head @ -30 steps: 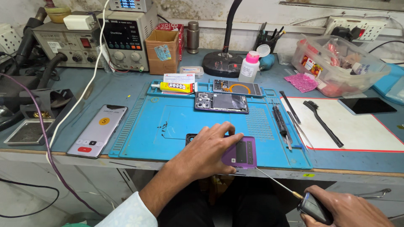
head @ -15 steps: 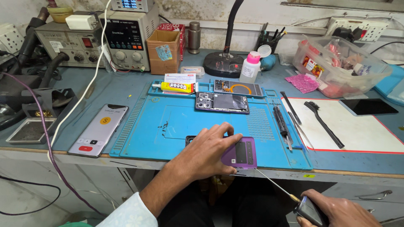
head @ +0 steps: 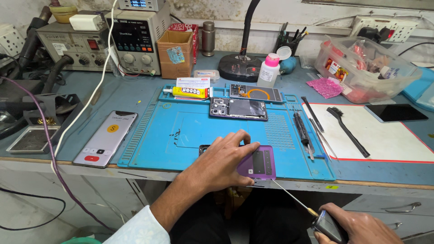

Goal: The person holds a purple phone back cover on a blue repair mat and directs a handheld hot air gun along its edges, repositioning and turning the cover to heat different sides. They continue heating around the cover and adjust its position on the mat throughout the clip.

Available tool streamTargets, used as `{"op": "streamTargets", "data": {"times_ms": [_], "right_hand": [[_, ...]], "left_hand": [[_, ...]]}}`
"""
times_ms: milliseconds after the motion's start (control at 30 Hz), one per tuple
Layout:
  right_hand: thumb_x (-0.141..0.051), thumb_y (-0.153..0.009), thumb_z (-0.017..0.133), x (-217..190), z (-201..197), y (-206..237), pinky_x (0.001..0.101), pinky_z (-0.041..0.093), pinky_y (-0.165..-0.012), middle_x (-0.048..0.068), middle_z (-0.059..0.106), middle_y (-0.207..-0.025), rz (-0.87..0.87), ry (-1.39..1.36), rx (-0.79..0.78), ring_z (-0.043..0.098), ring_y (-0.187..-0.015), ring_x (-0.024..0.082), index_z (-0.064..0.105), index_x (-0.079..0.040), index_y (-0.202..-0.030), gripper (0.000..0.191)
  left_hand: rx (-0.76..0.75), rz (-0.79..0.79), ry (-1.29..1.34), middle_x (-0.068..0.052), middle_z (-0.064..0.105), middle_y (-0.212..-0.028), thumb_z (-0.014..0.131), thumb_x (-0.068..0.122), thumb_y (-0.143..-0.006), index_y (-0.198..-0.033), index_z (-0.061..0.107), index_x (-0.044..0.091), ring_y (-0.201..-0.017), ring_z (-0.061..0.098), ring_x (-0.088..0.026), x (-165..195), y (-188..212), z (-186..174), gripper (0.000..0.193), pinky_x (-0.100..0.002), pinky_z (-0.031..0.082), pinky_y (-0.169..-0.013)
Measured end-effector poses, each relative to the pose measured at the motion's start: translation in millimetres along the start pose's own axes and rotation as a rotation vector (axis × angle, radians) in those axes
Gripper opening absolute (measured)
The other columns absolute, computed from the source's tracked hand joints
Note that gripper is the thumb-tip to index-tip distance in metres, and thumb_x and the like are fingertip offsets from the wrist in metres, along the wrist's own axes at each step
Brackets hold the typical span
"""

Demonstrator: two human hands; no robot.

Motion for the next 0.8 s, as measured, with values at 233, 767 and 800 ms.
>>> {"op": "streamTargets", "data": {"times_ms": [233,767,800], "right_hand": [[-0.068,-0.074,0.073,-6,1,1,0.0391,0.063,-0.088,0.004,0.083,-0.096,-0.002,-0.036,-0.008,0.083,-0.096,0.021,0.059,-0.033,-0.131,0.068],[-0.067,-0.074,0.073,-8,15,-3,0.0398,0.064,-0.084,0.004,0.084,-0.091,-0.028,-0.100,0.017,0.085,-0.091,0.020,0.063,-0.033,-0.124,0.061],[-0.067,-0.074,0.073,-7,16,-4,0.0398,0.064,-0.084,0.004,0.084,-0.090,-0.019,-0.100,0.013,0.085,-0.091,0.020,0.064,-0.033,-0.124,0.061]], "left_hand": [[0.008,-0.003,0.005,-0.008,0.056,-0.124,0.092,0.037,-0.062,-0.140,0.058,0.007,-0.114,0.056,-0.025,-1,1,0,0.090,-0.041,0.046,-0.093],[0.005,-0.005,0.018,-0.008,0.055,-0.123,0.092,0.036,-0.063,-0.140,0.058,0.007,-0.113,0.056,-0.027,-2,0,0,0.089,-0.042,0.047,-0.092],[0.006,-0.005,0.021,-0.008,0.055,-0.123,0.092,0.036,-0.063,-0.140,0.058,0.007,-0.113,0.056,-0.027,-1,0,0,0.089,-0.042,0.047,-0.092]]}}
Point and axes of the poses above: each hand's wrist, its own y-axis away from the middle knuckle, its own z-axis out of the palm, x = y × z, the point moved 5 cm from there along -y, towards the middle knuckle
